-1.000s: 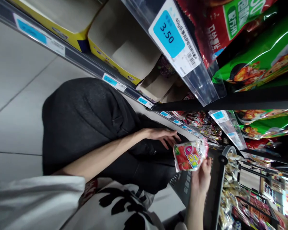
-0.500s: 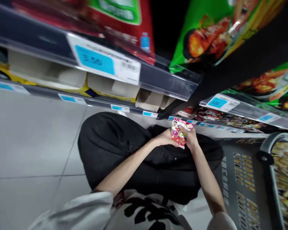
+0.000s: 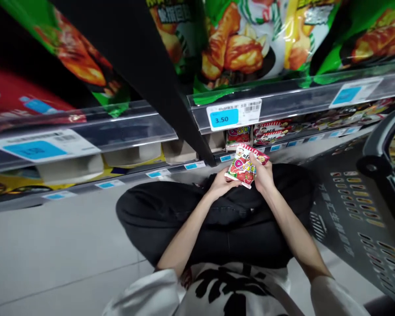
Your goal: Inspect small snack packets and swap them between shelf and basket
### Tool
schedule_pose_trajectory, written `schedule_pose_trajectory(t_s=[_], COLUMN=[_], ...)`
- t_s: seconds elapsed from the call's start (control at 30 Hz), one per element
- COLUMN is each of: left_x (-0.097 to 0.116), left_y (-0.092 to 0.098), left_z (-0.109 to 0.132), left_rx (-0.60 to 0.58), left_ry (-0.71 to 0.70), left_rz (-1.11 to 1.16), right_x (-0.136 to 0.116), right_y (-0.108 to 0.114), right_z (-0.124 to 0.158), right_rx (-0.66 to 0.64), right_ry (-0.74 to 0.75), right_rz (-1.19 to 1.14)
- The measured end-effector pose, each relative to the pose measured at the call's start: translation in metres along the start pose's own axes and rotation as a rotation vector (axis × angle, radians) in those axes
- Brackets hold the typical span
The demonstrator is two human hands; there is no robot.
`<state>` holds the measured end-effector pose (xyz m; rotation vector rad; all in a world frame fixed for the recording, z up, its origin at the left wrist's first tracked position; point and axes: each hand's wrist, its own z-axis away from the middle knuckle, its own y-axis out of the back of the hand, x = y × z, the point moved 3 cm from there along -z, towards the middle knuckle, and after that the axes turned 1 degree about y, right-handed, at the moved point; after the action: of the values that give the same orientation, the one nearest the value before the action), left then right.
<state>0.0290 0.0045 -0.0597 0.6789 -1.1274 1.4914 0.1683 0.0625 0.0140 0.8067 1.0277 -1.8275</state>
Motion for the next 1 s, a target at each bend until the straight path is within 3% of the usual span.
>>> schedule_pose_trajectory(t_s=[0.27, 0.6, 0.73, 0.83, 0.93, 1.0], left_x=[0.004, 0.007, -0.001, -0.001, 0.011, 0.019], left_y=[0.002, 0.003, 0.001, 0.001, 0.001, -0.001], left_z=[0.003, 0.008, 0.007, 0.006, 0.011, 0.016], left_rx=[-0.034, -0.091, -0.04, 0.075, 0.223, 0.249], left_ry=[-0.03, -0.023, 0.002, -0.096, -0.304, -0.463], left_rz=[-0.094, -0.144, -0.167, -0.311, -0.631, -0.841], right_x=[0.006, 0.009, 0.011, 0.015, 0.017, 0.017], right_y=[0.008, 0.007, 0.003, 0.003, 0.004, 0.004], right_z=[-0.003, -0.009, -0.011, -0.015, -0.018, -0.019], right_rx=[0.052, -0.045, -0.093, -0.076, -0.059, -0.058], right_ry=[-0.04, -0.026, 0.033, 0.059, 0.067, 0.054], right_rz=[-0.077, 0.003, 0.072, 0.081, 0.06, 0.034])
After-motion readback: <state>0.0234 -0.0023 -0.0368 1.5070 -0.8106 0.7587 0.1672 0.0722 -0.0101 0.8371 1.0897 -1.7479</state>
